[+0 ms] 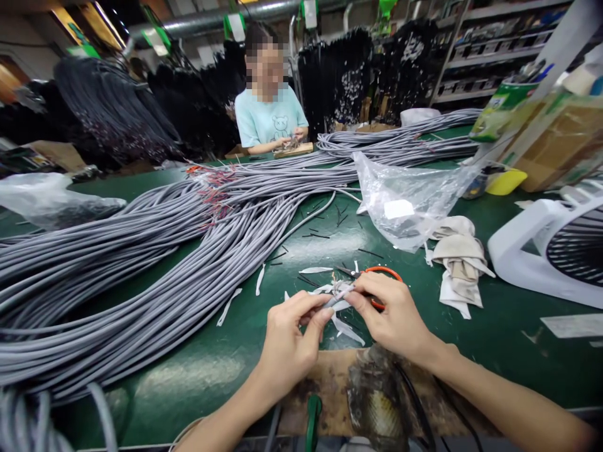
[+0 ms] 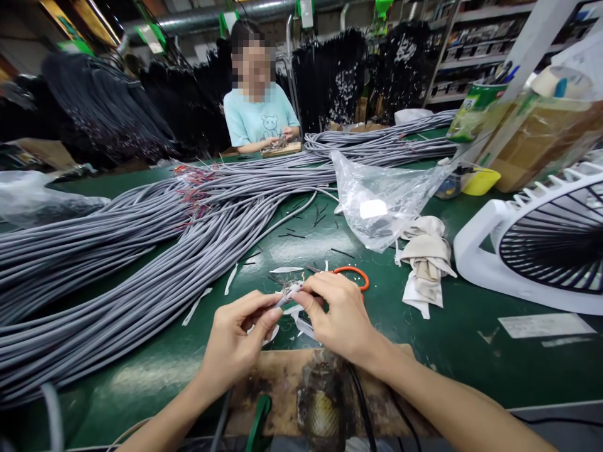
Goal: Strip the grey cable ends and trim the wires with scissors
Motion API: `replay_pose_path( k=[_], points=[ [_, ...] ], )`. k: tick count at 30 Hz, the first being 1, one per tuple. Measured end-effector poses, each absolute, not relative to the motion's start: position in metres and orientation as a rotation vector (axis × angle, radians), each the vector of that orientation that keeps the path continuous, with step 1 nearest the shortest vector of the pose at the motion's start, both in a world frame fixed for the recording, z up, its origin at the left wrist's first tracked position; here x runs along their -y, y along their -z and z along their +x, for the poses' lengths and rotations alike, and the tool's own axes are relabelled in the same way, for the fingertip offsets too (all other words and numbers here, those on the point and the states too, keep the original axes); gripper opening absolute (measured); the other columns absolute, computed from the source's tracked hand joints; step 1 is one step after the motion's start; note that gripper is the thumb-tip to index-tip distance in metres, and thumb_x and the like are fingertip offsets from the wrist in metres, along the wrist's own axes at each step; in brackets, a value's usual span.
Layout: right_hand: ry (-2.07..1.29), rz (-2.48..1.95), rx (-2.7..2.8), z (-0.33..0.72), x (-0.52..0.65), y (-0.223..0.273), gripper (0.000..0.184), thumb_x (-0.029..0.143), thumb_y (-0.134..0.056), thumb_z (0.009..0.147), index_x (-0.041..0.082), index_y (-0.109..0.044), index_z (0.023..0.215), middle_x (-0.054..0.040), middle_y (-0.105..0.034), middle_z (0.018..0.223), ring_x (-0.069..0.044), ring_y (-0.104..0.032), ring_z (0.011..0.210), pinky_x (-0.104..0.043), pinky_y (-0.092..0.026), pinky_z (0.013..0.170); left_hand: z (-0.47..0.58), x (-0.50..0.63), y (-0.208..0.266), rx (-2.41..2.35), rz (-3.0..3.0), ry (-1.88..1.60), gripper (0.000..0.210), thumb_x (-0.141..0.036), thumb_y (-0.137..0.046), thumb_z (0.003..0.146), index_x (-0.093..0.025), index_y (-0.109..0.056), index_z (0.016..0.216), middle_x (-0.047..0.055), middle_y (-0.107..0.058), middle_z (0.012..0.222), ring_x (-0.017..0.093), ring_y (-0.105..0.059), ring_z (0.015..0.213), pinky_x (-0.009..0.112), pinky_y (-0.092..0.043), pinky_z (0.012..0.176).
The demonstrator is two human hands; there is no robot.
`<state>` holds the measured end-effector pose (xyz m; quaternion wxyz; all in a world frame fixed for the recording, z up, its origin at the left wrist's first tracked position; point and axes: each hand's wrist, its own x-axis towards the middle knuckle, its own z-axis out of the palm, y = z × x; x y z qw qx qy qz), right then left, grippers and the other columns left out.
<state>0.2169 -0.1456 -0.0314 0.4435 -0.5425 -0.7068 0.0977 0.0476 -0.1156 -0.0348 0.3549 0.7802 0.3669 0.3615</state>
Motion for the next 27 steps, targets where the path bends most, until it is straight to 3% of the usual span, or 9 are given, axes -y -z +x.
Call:
replay_pose_path(
  k=[4, 7, 13, 17, 20, 27],
  points=[
    [-0.751, -1.240, 1.598, 0.213, 0.141, 0.035, 0.030, 0.035, -0.047, 0.083, 0.017, -0.049, 0.059, 0.0024, -0.045, 0.054, -0.009, -0.038, 0.049, -0.021, -0.030, 0.046, 0.049, 0.120, 0.032, -0.962, 2.052, -0.928, 0.016, -0.021, -0.053, 0.080, -0.014, -0.066, 0.086, 0.001, -0.056, 0.063, 0.008, -0.048, 0.050, 0.017, -0.037, 0.044],
    [-0.924, -1.163, 1.539, 0.211, 0.143, 0.036, 0.034, 0.040, -0.047, 0.082, 0.016, -0.049, 0.058, 0.0016, -0.045, 0.055, -0.010, -0.040, 0.052, -0.022, -0.032, 0.047, 0.049, 0.121, 0.033, -0.965, 2.085, -0.936, 0.016, -0.022, -0.053, 0.080, -0.014, -0.066, 0.085, 0.002, -0.058, 0.064, 0.008, -0.048, 0.049, 0.018, -0.037, 0.044],
    [-0.663, -0.985, 1.457, 0.219, 0.158, 0.025, 0.037, 0.043, -0.055, 0.077, 0.017, -0.046, 0.053, 0.0042, -0.039, 0.048, -0.008, -0.032, 0.046, -0.022, -0.027, 0.046, 0.049, 0.108, 0.042, -1.239, 2.066, -1.028, 0.016, -0.024, -0.056, 0.077, -0.013, -0.068, 0.079, 0.002, -0.060, 0.060, 0.009, -0.050, 0.048, 0.019, -0.039, 0.047],
    [-0.441, -1.404, 1.455, 0.215, 0.153, 0.024, 0.019, 0.033, -0.069, 0.063, 0.017, -0.061, 0.067, 0.0062, -0.032, 0.050, -0.007, -0.028, 0.047, -0.021, -0.023, 0.043, 0.054, 0.110, 0.041, -1.200, 1.965, -1.125, 0.016, -0.024, -0.059, 0.075, -0.013, -0.068, 0.081, 0.001, -0.059, 0.060, 0.007, -0.048, 0.045, 0.017, -0.038, 0.042],
    [-0.524, -1.530, 1.514, 0.206, 0.148, 0.026, 0.018, 0.025, -0.061, 0.067, 0.014, -0.068, 0.080, 0.0063, -0.030, 0.048, -0.006, -0.027, 0.045, -0.020, -0.022, 0.041, 0.059, 0.118, 0.038, -1.151, 2.025, -1.188, 0.016, -0.023, -0.058, 0.075, -0.014, -0.068, 0.084, 0.000, -0.056, 0.058, 0.007, -0.046, 0.044, 0.017, -0.037, 0.042],
    [-0.521, -1.476, 1.463, 0.205, 0.148, 0.028, 0.018, 0.021, -0.053, 0.072, 0.011, -0.068, 0.067, 0.0061, -0.027, 0.045, -0.005, -0.023, 0.042, -0.019, -0.019, 0.039, 0.061, 0.121, 0.039, -1.049, 1.942, -1.049, 0.019, -0.027, -0.053, 0.080, -0.012, -0.065, 0.083, 0.001, -0.054, 0.062, 0.008, -0.043, 0.050, 0.018, -0.035, 0.046]
  ],
)
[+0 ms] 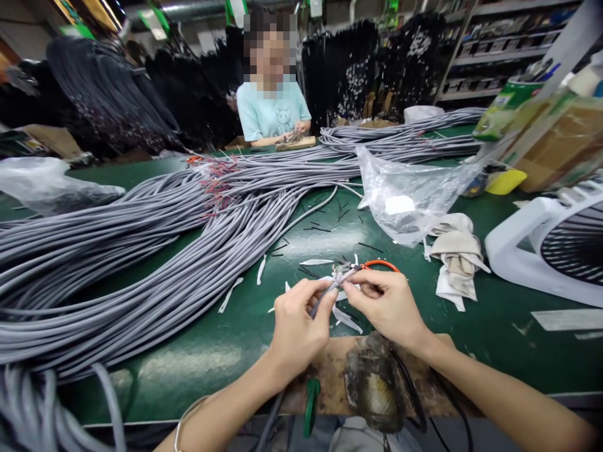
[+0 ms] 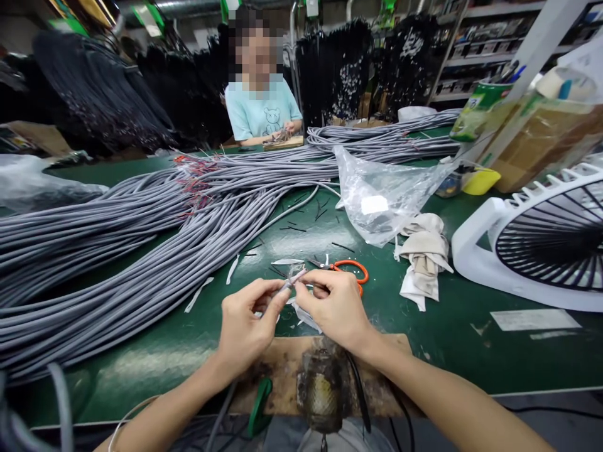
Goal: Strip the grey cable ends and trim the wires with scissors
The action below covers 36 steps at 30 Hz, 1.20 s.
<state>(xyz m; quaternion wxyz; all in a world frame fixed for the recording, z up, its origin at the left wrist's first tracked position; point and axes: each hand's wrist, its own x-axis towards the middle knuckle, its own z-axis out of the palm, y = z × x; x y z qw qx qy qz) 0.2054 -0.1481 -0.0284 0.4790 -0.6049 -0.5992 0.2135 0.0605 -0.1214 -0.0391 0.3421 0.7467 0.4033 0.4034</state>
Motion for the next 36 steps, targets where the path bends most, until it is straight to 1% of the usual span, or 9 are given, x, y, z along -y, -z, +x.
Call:
replay_pose_path(
  k=[5, 13, 15, 18, 22, 24, 31, 33, 36],
  points=[
    [-0.347, -1.418, 1.537, 0.204, 0.151, 0.026, 0.012, 0.015, -0.054, 0.066, 0.013, -0.066, 0.063, 0.0049, -0.041, 0.044, -0.005, -0.028, 0.041, -0.018, -0.024, 0.039, 0.062, 0.115, 0.037, -0.725, 1.366, -0.709, 0.030, -0.039, -0.050, 0.081, -0.010, -0.058, 0.078, -0.006, -0.028, 0.053, 0.003, -0.020, 0.042, 0.016, -0.016, 0.037],
    [-0.040, -1.490, 1.353, 0.233, 0.138, 0.026, 0.012, 0.015, -0.055, 0.067, 0.014, -0.062, 0.057, 0.0025, -0.050, 0.049, -0.007, -0.036, 0.045, -0.020, -0.030, 0.045, 0.059, 0.119, 0.028, -0.551, 1.212, -0.575, 0.034, -0.042, -0.051, 0.081, -0.013, -0.045, 0.064, -0.008, -0.021, 0.051, 0.001, -0.013, 0.040, 0.017, -0.010, 0.036],
    [-0.247, -1.422, 1.293, 0.241, 0.137, 0.021, 0.012, 0.023, -0.056, 0.072, 0.014, -0.065, 0.073, 0.0018, -0.055, 0.058, -0.005, -0.034, 0.043, -0.019, -0.029, 0.042, 0.058, 0.120, 0.028, -0.536, 1.194, -0.537, 0.036, -0.043, -0.051, 0.081, -0.014, -0.042, 0.062, -0.009, -0.019, 0.051, 0.001, -0.011, 0.040, 0.017, -0.009, 0.036],
    [-0.750, -1.103, 1.592, 0.240, 0.139, 0.012, 0.034, 0.028, -0.064, 0.070, 0.020, -0.061, 0.103, -0.0006, -0.064, 0.086, -0.004, -0.041, 0.048, -0.017, -0.032, 0.042, 0.058, 0.119, 0.031, -0.500, 1.128, -0.479, 0.036, -0.043, -0.054, 0.079, -0.015, -0.039, 0.060, -0.010, -0.018, 0.049, 0.001, -0.011, 0.037, 0.016, -0.008, 0.035],
    [-0.789, -0.960, 1.745, 0.225, 0.143, 0.011, 0.007, 0.020, -0.069, 0.068, 0.014, -0.067, 0.069, -0.0016, -0.065, 0.067, -0.009, -0.054, 0.059, -0.020, -0.041, 0.053, 0.061, 0.120, 0.035, -0.492, 1.103, -0.495, 0.036, -0.045, -0.055, 0.077, -0.015, -0.041, 0.064, -0.010, -0.021, 0.047, 0.000, -0.013, 0.035, 0.015, -0.010, 0.034],
    [-0.580, -1.048, 1.696, 0.221, 0.145, 0.014, 0.011, 0.018, -0.067, 0.070, 0.013, -0.065, 0.060, -0.0003, -0.061, 0.056, -0.008, -0.051, 0.051, -0.020, -0.040, 0.052, 0.062, 0.122, 0.037, -0.536, 1.146, -0.560, 0.036, -0.048, -0.050, 0.080, -0.015, -0.043, 0.067, -0.009, -0.026, 0.048, 0.001, -0.017, 0.033, 0.015, -0.012, 0.033],
    [-0.250, -1.128, 1.832, 0.216, 0.156, 0.016, 0.012, 0.011, -0.052, 0.079, 0.012, -0.064, 0.076, -0.0016, -0.058, 0.062, -0.009, -0.049, 0.056, -0.019, -0.039, 0.051, 0.056, 0.128, 0.045, -0.878, 1.719, -0.869, 0.023, -0.032, -0.039, 0.089, -0.016, -0.055, 0.097, -0.005, -0.049, 0.048, 0.005, -0.041, 0.037, 0.016, -0.033, 0.040],
    [-0.301, -1.155, 1.828, 0.213, 0.157, 0.017, 0.013, 0.012, -0.051, 0.079, 0.012, -0.063, 0.074, -0.0001, -0.055, 0.059, -0.008, -0.046, 0.051, -0.019, -0.038, 0.049, 0.055, 0.130, 0.045, -0.863, 1.740, -0.946, 0.031, -0.030, -0.040, 0.089, -0.020, -0.048, 0.118, 0.001, -0.063, 0.069, 0.005, -0.046, 0.040, 0.017, -0.037, 0.040],
    [-0.320, -1.163, 1.845, 0.207, 0.157, 0.026, 0.016, 0.012, -0.049, 0.081, 0.015, -0.062, 0.070, 0.0006, -0.055, 0.058, -0.008, -0.047, 0.050, -0.019, -0.038, 0.050, 0.055, 0.130, 0.040, -0.777, 1.533, -0.995, 0.040, -0.031, -0.043, 0.088, -0.022, -0.043, 0.127, 0.011, -0.063, 0.102, 0.003, -0.044, 0.037, 0.018, -0.035, 0.034]
  ],
)
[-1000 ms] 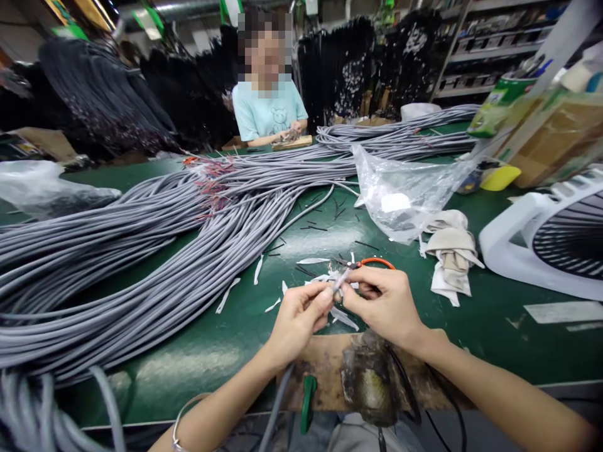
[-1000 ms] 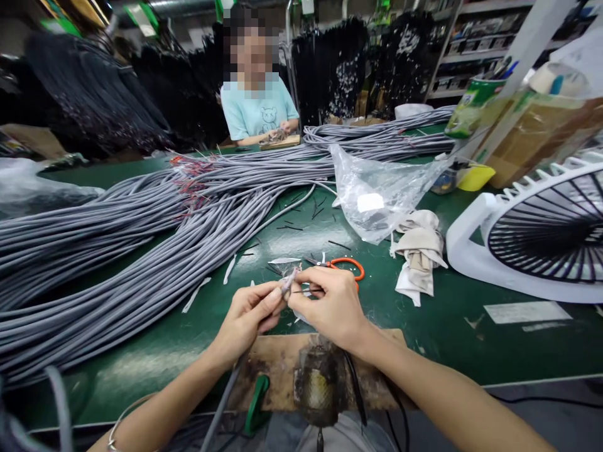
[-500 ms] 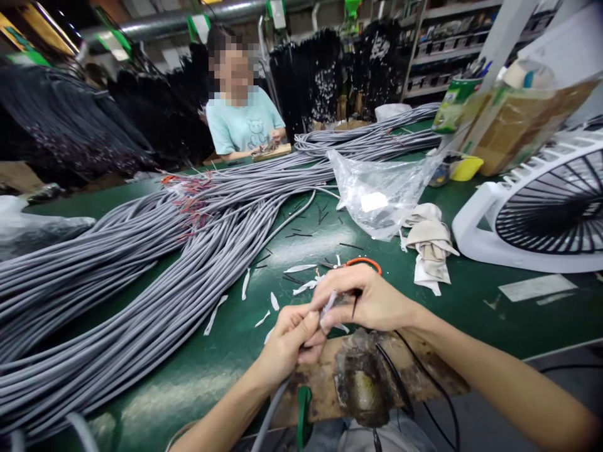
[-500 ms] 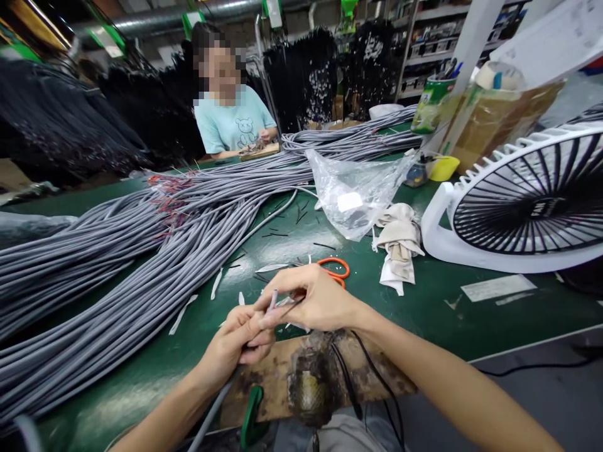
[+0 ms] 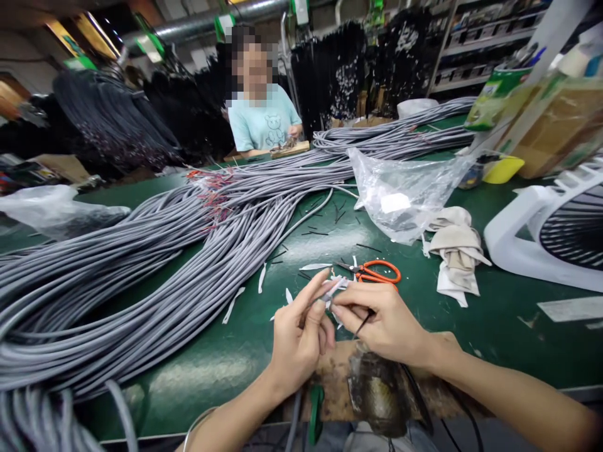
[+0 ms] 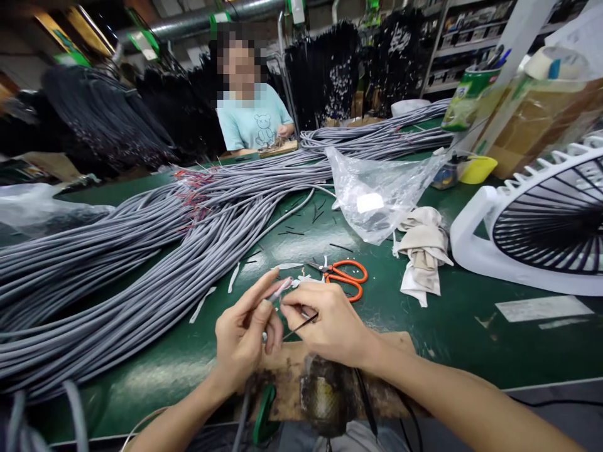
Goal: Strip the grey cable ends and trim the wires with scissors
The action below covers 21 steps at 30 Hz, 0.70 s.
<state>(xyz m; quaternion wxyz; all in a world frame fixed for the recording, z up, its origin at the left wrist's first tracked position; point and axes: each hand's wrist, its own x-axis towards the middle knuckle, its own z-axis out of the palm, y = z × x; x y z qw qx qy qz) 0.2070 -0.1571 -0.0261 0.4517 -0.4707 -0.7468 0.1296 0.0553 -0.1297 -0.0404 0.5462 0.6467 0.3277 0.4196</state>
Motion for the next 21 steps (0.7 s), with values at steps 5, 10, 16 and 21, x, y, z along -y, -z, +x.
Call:
replay_pose_path(
  k=[5, 10, 16, 21],
  points=[
    [0.005, -1.079, 1.986, 0.201, 0.162, 0.037, 0.021, 0.013, -0.049, 0.080, 0.018, -0.061, 0.065, 0.0022, -0.055, 0.054, -0.007, -0.049, 0.048, -0.020, -0.034, 0.047, 0.054, 0.121, 0.027, -0.761, 1.199, -0.967, 0.031, -0.032, -0.054, 0.081, -0.019, -0.060, 0.109, 0.005, -0.061, 0.084, -0.002, -0.028, 0.033, 0.016, -0.016, 0.031],
    [-0.058, -1.230, 1.630, 0.212, 0.159, 0.024, 0.008, 0.017, -0.059, 0.077, 0.016, -0.060, 0.068, 0.0012, -0.058, 0.058, -0.008, -0.051, 0.052, -0.020, -0.037, 0.049, 0.054, 0.117, 0.025, -0.762, 1.196, -0.738, 0.027, -0.036, -0.057, 0.078, -0.010, -0.066, 0.082, -0.003, -0.046, 0.054, -0.001, -0.023, 0.032, 0.017, -0.015, 0.033],
    [-0.369, -1.193, 1.740, 0.218, 0.152, 0.015, 0.004, 0.017, -0.062, 0.076, 0.016, -0.064, 0.073, 0.0009, -0.062, 0.063, -0.008, -0.053, 0.054, -0.019, -0.040, 0.052, 0.056, 0.119, 0.027, -0.771, 1.319, -0.629, 0.034, -0.041, -0.052, 0.081, -0.011, -0.051, 0.064, -0.007, -0.033, 0.046, 0.001, -0.023, 0.034, 0.016, -0.015, 0.035],
    [-0.318, -1.142, 1.753, 0.216, 0.155, 0.018, 0.009, 0.011, -0.058, 0.077, 0.015, -0.064, 0.075, -0.0006, -0.064, 0.065, -0.008, -0.056, 0.058, -0.019, -0.043, 0.058, 0.053, 0.118, 0.028, -0.768, 1.422, -0.558, 0.035, -0.041, -0.043, 0.086, -0.014, -0.048, 0.063, -0.007, -0.032, 0.045, 0.003, -0.024, 0.035, 0.017, -0.017, 0.035]
  ],
)
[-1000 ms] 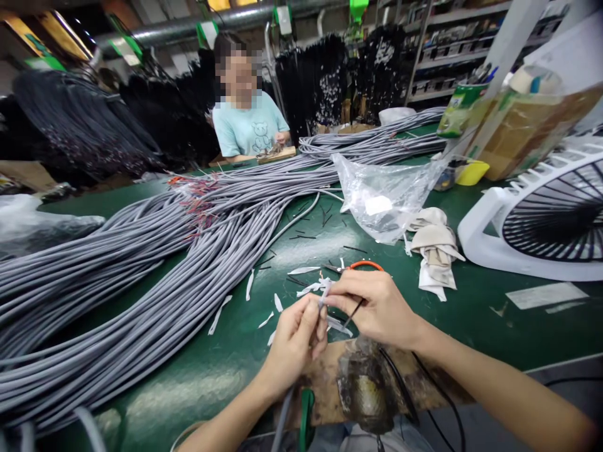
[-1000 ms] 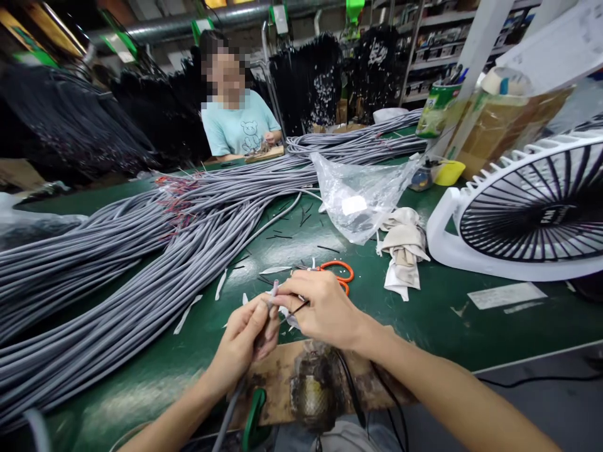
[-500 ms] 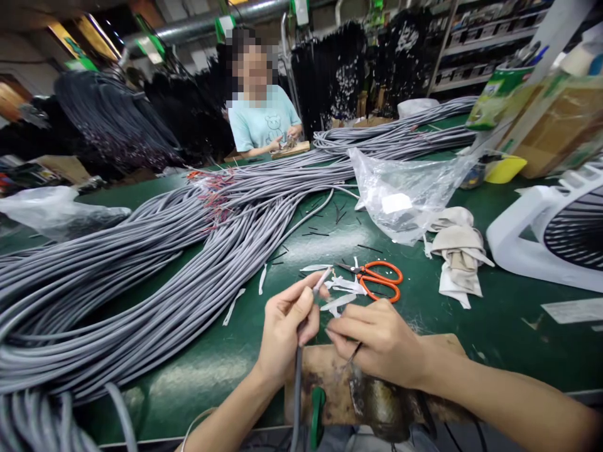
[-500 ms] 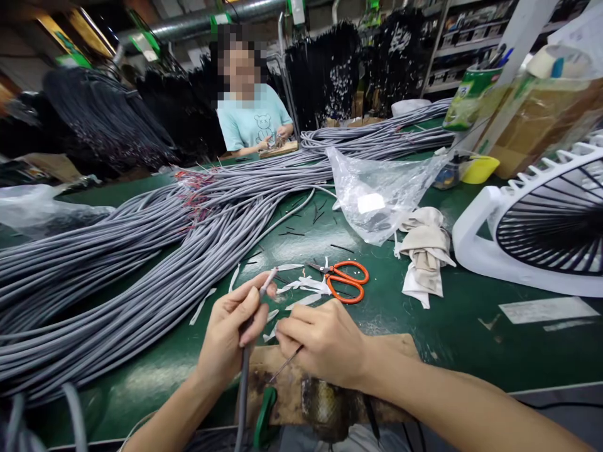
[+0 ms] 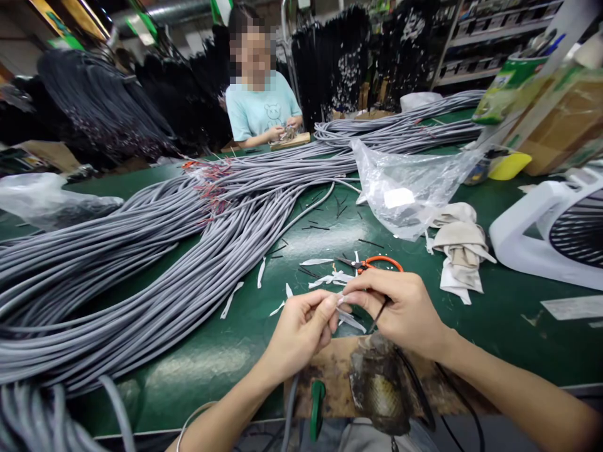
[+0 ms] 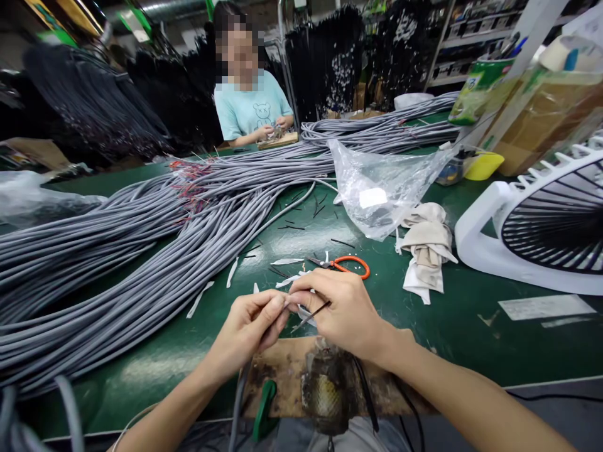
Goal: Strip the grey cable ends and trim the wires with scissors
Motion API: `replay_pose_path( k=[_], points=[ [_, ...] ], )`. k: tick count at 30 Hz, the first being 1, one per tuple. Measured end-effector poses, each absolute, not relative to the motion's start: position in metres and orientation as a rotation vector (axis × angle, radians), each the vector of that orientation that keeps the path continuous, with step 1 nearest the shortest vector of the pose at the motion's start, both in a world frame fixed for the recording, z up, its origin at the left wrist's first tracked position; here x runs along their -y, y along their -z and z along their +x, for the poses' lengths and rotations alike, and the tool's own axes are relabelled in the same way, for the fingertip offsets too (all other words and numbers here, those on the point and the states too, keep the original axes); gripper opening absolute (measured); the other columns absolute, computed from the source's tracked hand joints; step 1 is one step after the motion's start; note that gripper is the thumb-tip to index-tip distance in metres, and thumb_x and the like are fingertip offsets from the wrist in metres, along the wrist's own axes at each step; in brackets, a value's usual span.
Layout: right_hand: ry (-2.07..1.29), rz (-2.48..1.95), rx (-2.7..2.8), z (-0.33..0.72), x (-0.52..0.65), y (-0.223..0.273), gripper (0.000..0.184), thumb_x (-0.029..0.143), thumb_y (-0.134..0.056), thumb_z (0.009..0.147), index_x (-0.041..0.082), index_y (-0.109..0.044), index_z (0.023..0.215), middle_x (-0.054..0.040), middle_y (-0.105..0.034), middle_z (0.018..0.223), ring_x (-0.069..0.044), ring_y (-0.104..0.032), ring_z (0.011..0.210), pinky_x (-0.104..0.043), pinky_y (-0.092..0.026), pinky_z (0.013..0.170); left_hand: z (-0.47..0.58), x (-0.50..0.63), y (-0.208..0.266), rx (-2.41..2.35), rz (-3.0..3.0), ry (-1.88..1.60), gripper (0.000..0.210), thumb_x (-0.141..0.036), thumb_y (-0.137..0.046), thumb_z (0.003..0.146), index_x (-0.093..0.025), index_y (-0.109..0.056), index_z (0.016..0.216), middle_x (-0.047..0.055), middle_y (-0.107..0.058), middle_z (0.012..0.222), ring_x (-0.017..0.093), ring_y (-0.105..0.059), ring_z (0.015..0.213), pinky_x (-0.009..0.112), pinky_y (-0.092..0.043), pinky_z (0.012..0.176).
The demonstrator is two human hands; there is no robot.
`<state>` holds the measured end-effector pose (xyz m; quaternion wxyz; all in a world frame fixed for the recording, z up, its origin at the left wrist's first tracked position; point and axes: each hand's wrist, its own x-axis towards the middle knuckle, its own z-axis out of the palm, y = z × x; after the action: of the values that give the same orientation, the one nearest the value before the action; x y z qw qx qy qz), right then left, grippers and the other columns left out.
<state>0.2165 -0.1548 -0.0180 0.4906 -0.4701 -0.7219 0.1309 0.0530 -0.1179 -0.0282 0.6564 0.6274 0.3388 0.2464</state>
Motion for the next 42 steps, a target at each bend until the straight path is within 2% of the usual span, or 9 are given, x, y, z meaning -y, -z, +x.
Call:
replay_pose_path(
  k=[4, 9, 15, 20, 25, 31, 33, 37, 42],
  points=[
    [-0.349, -1.125, 1.718, 0.216, 0.156, 0.019, 0.010, 0.010, -0.056, 0.077, 0.015, -0.062, 0.071, -0.0002, -0.062, 0.062, -0.008, -0.054, 0.057, -0.019, -0.042, 0.055, 0.049, 0.119, 0.028, -0.764, 1.731, -0.573, 0.031, -0.033, -0.043, 0.088, -0.013, -0.057, 0.068, -0.004, -0.042, 0.049, 0.006, -0.033, 0.042, 0.019, -0.025, 0.043],
    [-0.992, -1.206, 1.518, 0.214, 0.152, 0.015, 0.023, 0.030, -0.053, 0.080, 0.015, -0.051, 0.062, 0.0025, -0.051, 0.052, -0.006, -0.043, 0.044, -0.018, -0.032, 0.041, 0.045, 0.122, 0.032, -0.604, 2.135, -0.796, 0.017, -0.016, -0.048, 0.083, -0.013, -0.063, 0.075, 0.003, -0.059, 0.063, 0.011, -0.048, 0.057, 0.022, -0.033, 0.054],
    [-0.975, -1.198, 1.559, 0.213, 0.159, 0.016, 0.027, 0.030, -0.048, 0.083, 0.016, -0.045, 0.060, 0.0043, -0.037, 0.055, -0.006, -0.033, 0.050, -0.020, -0.027, 0.045, 0.047, 0.127, 0.032, -0.678, 2.129, -1.008, 0.016, -0.014, -0.045, 0.084, -0.014, -0.059, 0.075, 0.000, -0.053, 0.059, 0.009, -0.044, 0.052, 0.020, -0.032, 0.051],
    [-0.825, -1.085, 1.689, 0.212, 0.162, 0.019, 0.032, 0.025, -0.052, 0.081, 0.016, -0.040, 0.053, 0.0050, -0.034, 0.053, -0.006, -0.031, 0.050, -0.020, -0.026, 0.048, 0.048, 0.129, 0.032, -0.668, 2.392, -0.820, 0.017, -0.012, -0.039, 0.085, -0.015, -0.055, 0.080, 0.001, -0.054, 0.064, 0.010, -0.047, 0.055, 0.021, -0.031, 0.051],
    [-1.054, -1.208, 1.519, 0.207, 0.155, 0.016, 0.040, 0.033, -0.045, 0.084, 0.018, -0.029, 0.051, 0.0059, -0.024, 0.052, -0.005, -0.023, 0.048, -0.021, -0.020, 0.043, 0.043, 0.129, 0.034, -0.583, 2.586, -0.947, 0.014, -0.010, -0.042, 0.083, -0.015, -0.054, 0.085, 0.000, -0.050, 0.058, 0.010, -0.041, 0.049, 0.022, -0.026, 0.048],
    [-1.451, -1.081, 1.372, 0.204, 0.155, 0.023, 0.038, 0.044, -0.039, 0.086, 0.018, -0.038, 0.057, 0.0081, -0.028, 0.046, -0.004, -0.021, 0.038, -0.020, -0.019, 0.036, 0.045, 0.125, 0.034, -0.519, 2.475, -1.117, 0.015, -0.007, -0.043, 0.081, -0.013, -0.057, 0.084, 0.002, -0.057, 0.063, 0.010, -0.047, 0.053, 0.021, -0.034, 0.051],
    [-1.380, -1.125, 1.391, 0.204, 0.157, 0.022, 0.037, 0.044, -0.039, 0.086, 0.018, -0.040, 0.060, 0.0073, -0.032, 0.049, -0.005, -0.026, 0.040, -0.019, -0.023, 0.037, 0.047, 0.124, 0.035, -0.629, 2.401, -1.159, 0.017, -0.006, -0.043, 0.081, -0.013, -0.058, 0.085, 0.002, -0.059, 0.065, 0.010, -0.049, 0.054, 0.020, -0.036, 0.052],
    [-0.782, -1.289, 1.587, 0.206, 0.163, 0.016, 0.023, 0.030, -0.042, 0.088, 0.017, -0.050, 0.071, 0.0021, -0.048, 0.066, -0.008, -0.043, 0.060, -0.020, -0.034, 0.056, 0.047, 0.122, 0.035, -0.811, 2.232, -1.168, 0.023, -0.007, -0.044, 0.083, -0.014, -0.059, 0.098, 0.004, -0.065, 0.080, 0.010, -0.057, 0.063, 0.019, -0.043, 0.057],
    [-0.578, -1.340, 1.789, 0.206, 0.169, 0.018, 0.030, 0.023, -0.040, 0.089, 0.017, -0.044, 0.060, 0.0048, -0.043, 0.053, -0.007, -0.035, 0.049, -0.021, -0.029, 0.051, 0.046, 0.123, 0.034, -0.813, 2.181, -1.157, 0.031, -0.008, -0.043, 0.084, -0.017, -0.057, 0.110, 0.006, -0.067, 0.096, 0.013, -0.063, 0.076, 0.021, -0.048, 0.064]
  ],
)
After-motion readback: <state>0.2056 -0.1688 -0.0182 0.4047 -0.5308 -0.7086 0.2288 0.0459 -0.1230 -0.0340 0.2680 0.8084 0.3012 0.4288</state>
